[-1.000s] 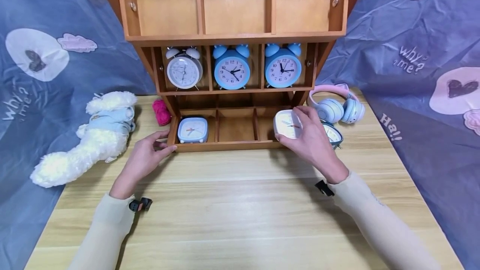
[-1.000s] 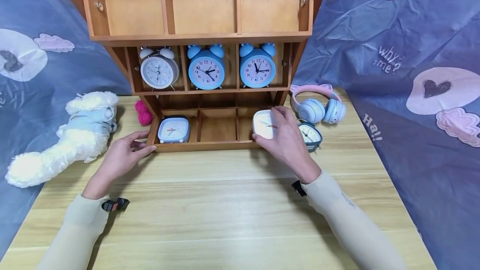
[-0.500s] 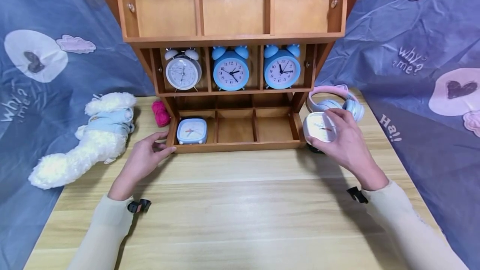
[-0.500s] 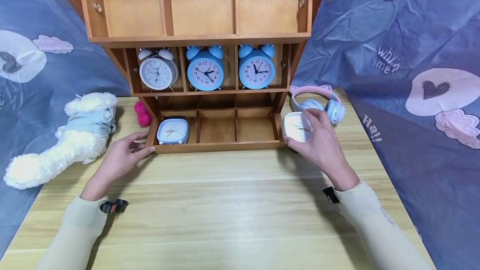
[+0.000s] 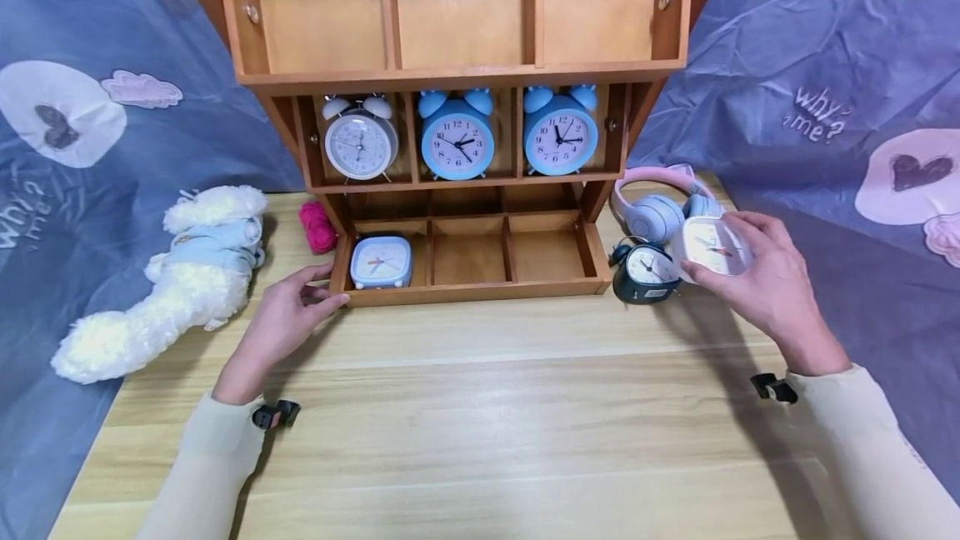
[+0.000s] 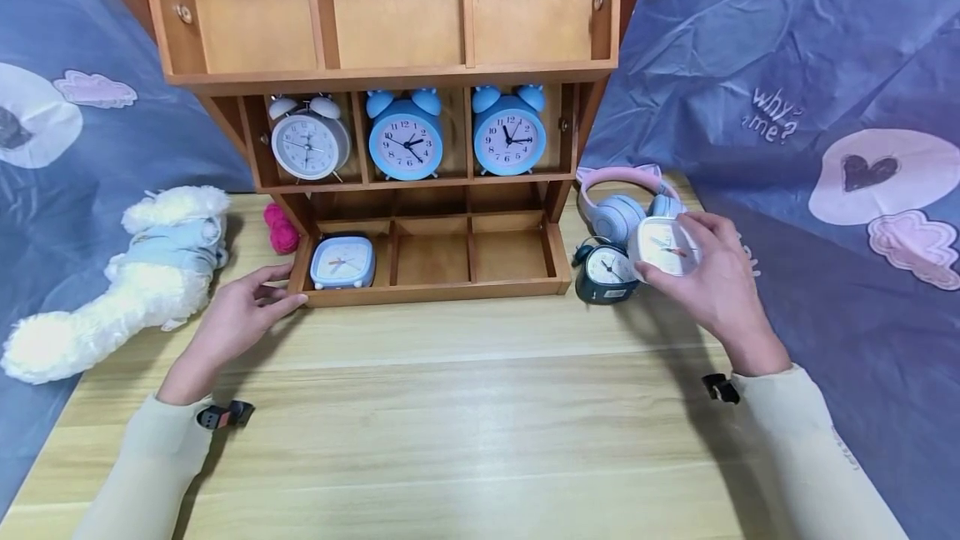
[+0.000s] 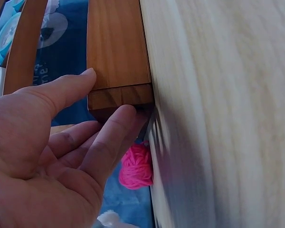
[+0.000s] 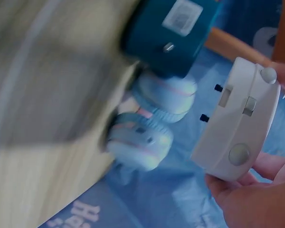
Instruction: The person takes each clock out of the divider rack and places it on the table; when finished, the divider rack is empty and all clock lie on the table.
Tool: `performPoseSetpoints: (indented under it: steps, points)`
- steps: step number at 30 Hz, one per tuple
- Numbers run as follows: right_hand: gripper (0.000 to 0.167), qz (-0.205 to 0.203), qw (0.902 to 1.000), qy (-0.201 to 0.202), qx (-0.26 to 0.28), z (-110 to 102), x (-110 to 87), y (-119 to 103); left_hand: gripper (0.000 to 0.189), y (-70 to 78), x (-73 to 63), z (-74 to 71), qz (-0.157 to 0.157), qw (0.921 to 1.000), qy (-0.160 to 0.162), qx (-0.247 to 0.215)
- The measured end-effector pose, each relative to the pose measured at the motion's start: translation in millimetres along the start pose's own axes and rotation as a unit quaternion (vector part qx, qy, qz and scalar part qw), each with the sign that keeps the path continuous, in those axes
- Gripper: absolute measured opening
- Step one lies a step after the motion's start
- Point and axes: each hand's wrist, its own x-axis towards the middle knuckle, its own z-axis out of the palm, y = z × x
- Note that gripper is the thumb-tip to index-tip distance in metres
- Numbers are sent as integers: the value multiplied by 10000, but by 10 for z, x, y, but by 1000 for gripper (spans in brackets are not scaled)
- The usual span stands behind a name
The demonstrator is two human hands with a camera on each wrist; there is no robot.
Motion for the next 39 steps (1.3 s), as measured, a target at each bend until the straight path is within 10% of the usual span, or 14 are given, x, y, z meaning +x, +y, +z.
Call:
performPoseSetpoints:
  steps: [18,39]
  points:
    - [84,95,9974,-656,-284,52,-37,706,64,15,-4,-2,-52,10000,-32,-4]
    - [88,-27,9937,-1019,-467,207,23,765,64,7,-1,0,-35,10000,13,-2]
